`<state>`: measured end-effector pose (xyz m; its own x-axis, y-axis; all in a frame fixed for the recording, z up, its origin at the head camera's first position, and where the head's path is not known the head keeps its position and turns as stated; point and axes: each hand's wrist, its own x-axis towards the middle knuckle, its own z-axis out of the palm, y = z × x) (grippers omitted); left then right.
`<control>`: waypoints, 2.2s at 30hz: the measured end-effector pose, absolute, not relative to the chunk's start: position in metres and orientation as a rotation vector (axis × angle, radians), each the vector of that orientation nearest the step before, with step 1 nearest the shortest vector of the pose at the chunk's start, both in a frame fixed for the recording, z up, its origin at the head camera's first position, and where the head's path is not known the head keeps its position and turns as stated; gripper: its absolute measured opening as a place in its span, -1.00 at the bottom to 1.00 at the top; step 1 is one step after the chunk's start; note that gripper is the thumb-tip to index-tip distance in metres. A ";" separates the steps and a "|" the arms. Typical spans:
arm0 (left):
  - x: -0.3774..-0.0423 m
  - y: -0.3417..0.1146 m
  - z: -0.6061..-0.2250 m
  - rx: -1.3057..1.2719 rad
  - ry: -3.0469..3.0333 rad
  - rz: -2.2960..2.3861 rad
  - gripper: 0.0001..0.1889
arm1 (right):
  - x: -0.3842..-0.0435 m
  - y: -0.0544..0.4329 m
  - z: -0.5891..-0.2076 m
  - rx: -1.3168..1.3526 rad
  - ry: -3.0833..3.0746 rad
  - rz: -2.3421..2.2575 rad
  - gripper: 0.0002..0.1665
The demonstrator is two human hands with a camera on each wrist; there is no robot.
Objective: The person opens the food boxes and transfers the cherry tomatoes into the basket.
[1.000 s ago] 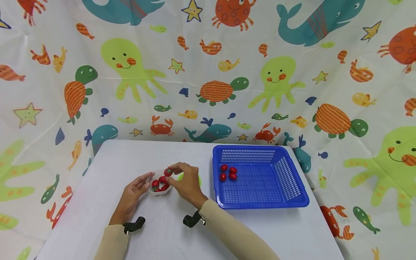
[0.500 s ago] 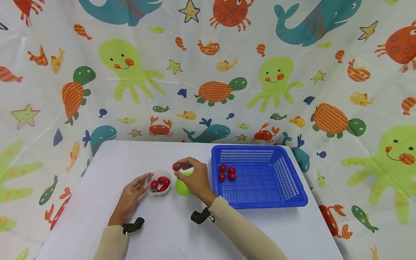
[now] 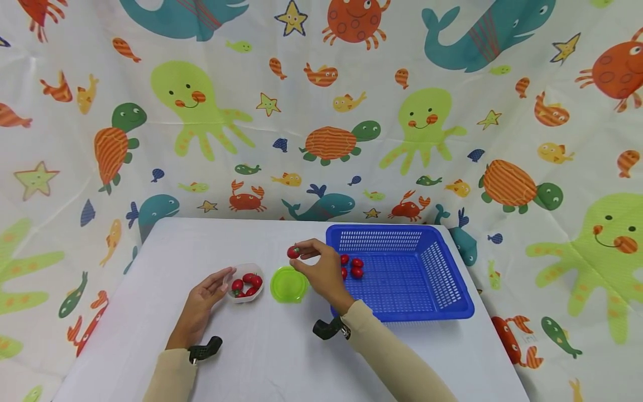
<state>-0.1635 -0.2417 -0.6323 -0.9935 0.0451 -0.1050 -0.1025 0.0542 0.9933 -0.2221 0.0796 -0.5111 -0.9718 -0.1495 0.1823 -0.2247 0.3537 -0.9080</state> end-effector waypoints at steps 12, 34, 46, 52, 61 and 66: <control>-0.164 -0.243 -0.633 -0.073 2.209 2.067 -0.41 | -0.233 0.121 -0.518 0.216 -2.566 1.689 -0.59; -0.164 -0.243 -0.630 -0.054 2.200 2.088 -0.42 | -0.246 0.182 -0.520 0.087 -2.633 1.737 -0.61; -0.162 -0.243 -0.630 -0.038 2.201 2.099 -0.43 | -0.260 0.202 -0.525 -0.002 -2.774 1.677 -0.59; -0.162 -0.242 -0.631 -0.055 2.204 2.089 -0.42 | -0.267 0.214 -0.529 -0.010 -2.812 1.666 -0.60; -0.161 -0.242 -0.631 -0.058 2.194 2.097 -0.41 | -0.279 0.232 -0.545 -0.038 -2.837 1.631 -0.64; -0.161 -0.242 -0.630 -0.062 2.199 2.087 -0.41 | -0.284 0.241 -0.547 -0.060 -2.891 1.603 -0.66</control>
